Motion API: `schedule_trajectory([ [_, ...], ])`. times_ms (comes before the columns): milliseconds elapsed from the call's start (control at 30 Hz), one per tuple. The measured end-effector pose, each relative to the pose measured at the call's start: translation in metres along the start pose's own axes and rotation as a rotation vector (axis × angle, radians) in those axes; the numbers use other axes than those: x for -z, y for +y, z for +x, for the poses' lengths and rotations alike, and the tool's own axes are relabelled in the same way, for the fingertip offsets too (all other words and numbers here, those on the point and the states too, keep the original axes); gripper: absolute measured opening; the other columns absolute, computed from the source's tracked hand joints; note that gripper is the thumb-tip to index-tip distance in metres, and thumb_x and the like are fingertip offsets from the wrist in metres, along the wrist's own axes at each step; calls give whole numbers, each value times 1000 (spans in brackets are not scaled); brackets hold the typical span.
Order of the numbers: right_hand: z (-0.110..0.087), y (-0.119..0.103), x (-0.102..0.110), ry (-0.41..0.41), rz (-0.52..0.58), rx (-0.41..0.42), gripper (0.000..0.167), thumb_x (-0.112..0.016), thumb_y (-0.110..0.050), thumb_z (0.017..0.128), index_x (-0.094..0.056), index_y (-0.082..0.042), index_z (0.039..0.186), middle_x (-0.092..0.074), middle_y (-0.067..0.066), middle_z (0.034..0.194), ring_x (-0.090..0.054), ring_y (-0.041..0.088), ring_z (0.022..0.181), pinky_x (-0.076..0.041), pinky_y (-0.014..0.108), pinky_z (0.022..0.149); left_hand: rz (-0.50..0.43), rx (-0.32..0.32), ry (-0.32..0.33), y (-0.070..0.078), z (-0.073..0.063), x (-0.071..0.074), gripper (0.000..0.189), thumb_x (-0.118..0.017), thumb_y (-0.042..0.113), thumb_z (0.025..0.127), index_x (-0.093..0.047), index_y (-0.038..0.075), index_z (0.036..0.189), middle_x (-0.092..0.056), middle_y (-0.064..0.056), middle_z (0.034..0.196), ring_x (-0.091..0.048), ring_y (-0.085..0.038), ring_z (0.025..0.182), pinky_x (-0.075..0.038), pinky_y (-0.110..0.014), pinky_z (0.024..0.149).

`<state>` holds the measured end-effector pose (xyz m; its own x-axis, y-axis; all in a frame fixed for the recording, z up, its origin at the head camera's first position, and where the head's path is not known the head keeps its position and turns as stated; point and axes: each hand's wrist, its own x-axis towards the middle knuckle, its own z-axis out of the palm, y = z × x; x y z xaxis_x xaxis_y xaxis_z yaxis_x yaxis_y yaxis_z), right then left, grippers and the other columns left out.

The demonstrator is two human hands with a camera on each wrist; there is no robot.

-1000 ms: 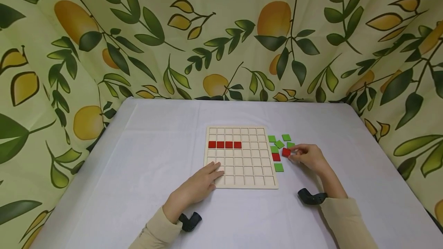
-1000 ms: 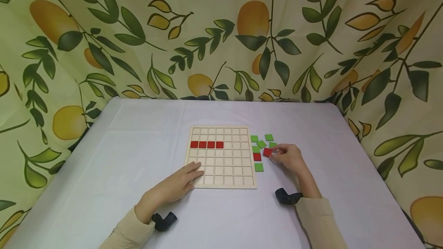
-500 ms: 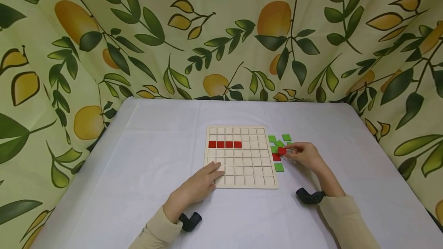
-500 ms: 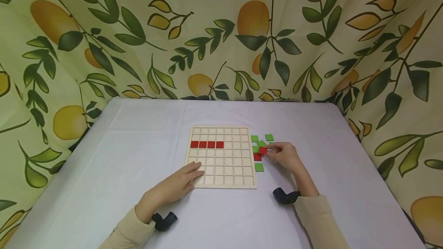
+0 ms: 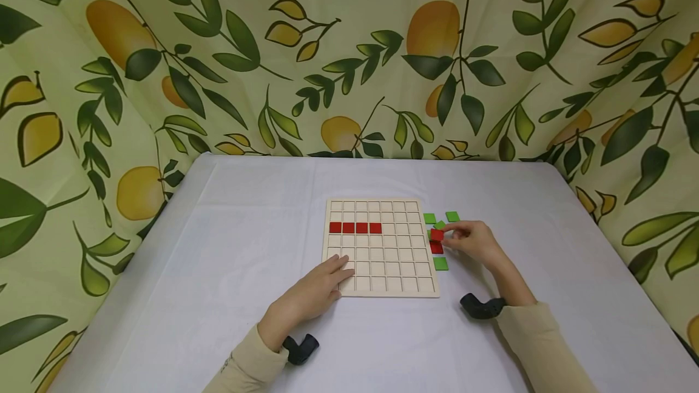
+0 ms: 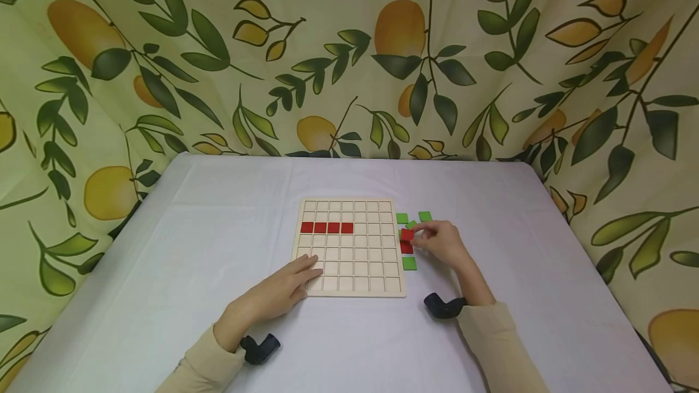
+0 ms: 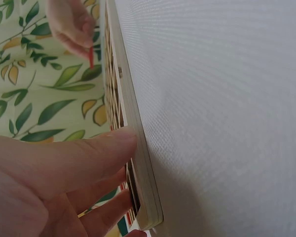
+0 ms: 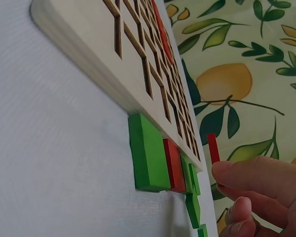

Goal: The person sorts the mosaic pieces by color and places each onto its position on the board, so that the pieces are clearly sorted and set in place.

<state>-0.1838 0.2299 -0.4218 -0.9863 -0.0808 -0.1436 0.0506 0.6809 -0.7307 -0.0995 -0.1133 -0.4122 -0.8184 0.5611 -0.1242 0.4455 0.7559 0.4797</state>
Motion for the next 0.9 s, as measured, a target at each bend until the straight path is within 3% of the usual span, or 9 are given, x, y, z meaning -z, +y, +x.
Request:
schedule_trajectory([
  [900,12,-18,-12,-7,34,56,30,-72,-7,83,-68,5,110,-50,-1,68,-41,9,62,-31,18,49,-8,9,-4,1,-1,0,45,-59,2,92,-53,2,136,-39,-17,153,-34,-38,144,-34,-51,118],
])
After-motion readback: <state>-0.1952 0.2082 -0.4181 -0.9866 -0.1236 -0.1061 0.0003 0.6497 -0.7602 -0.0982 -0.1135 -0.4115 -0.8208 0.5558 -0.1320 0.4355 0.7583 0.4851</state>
